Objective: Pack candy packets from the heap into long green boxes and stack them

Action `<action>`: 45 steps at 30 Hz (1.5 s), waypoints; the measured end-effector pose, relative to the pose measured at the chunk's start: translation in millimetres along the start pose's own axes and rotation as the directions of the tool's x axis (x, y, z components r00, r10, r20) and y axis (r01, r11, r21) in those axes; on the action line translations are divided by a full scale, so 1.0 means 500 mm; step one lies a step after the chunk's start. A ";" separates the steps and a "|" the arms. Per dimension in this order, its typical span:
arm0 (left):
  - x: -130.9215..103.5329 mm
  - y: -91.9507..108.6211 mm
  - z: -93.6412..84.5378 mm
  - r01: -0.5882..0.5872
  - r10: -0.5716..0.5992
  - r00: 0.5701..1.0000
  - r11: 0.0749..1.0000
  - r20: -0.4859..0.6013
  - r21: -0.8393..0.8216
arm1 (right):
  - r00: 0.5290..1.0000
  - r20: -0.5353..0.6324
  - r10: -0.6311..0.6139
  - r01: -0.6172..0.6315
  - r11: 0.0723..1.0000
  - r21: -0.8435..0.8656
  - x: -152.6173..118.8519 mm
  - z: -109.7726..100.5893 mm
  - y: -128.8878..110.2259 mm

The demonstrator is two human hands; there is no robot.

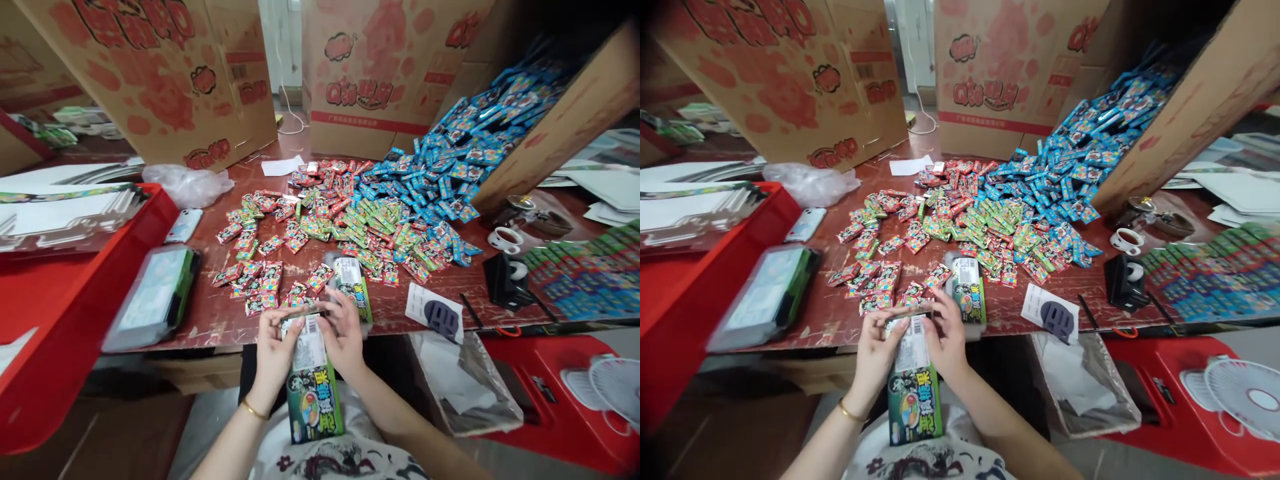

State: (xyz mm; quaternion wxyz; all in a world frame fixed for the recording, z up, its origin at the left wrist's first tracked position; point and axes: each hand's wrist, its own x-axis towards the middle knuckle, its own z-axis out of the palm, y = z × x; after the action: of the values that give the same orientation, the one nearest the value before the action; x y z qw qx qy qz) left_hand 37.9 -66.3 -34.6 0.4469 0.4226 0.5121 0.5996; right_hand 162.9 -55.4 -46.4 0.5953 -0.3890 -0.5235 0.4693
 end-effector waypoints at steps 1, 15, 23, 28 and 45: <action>0.001 0.000 -0.004 0.015 -0.015 1.000 1.000 -0.014 -0.014 | 1.000 0.011 0.029 -0.029 0.999 0.031 0.001 0.005 -0.002; -0.017 0.066 -0.042 0.369 -0.370 0.928 0.908 0.029 -0.201 | 0.835 0.342 0.432 -0.520 0.822 0.233 0.075 -0.003 -0.086; -0.029 0.038 -0.021 0.145 -0.146 0.989 0.989 0.033 0.029 | 0.802 0.324 0.502 -0.574 0.797 0.187 0.079 -0.025 -0.059; -0.027 0.019 -0.006 0.155 -0.154 0.987 0.988 0.050 -0.006 | 0.916 0.225 0.332 -0.359 0.929 0.090 0.055 -0.030 -0.056; 0.004 0.007 0.011 0.300 -0.293 0.948 0.953 0.121 -0.041 | 0.938 0.281 0.202 -0.169 0.976 -0.139 0.052 -0.060 -0.056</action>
State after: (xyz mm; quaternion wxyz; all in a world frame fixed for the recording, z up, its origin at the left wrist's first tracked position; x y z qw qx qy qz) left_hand 42.4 -63.1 -30.5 0.5725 0.3610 0.5257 0.5154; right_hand 197.2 -36.7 -17.5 0.4410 -0.3955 -0.5928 0.5456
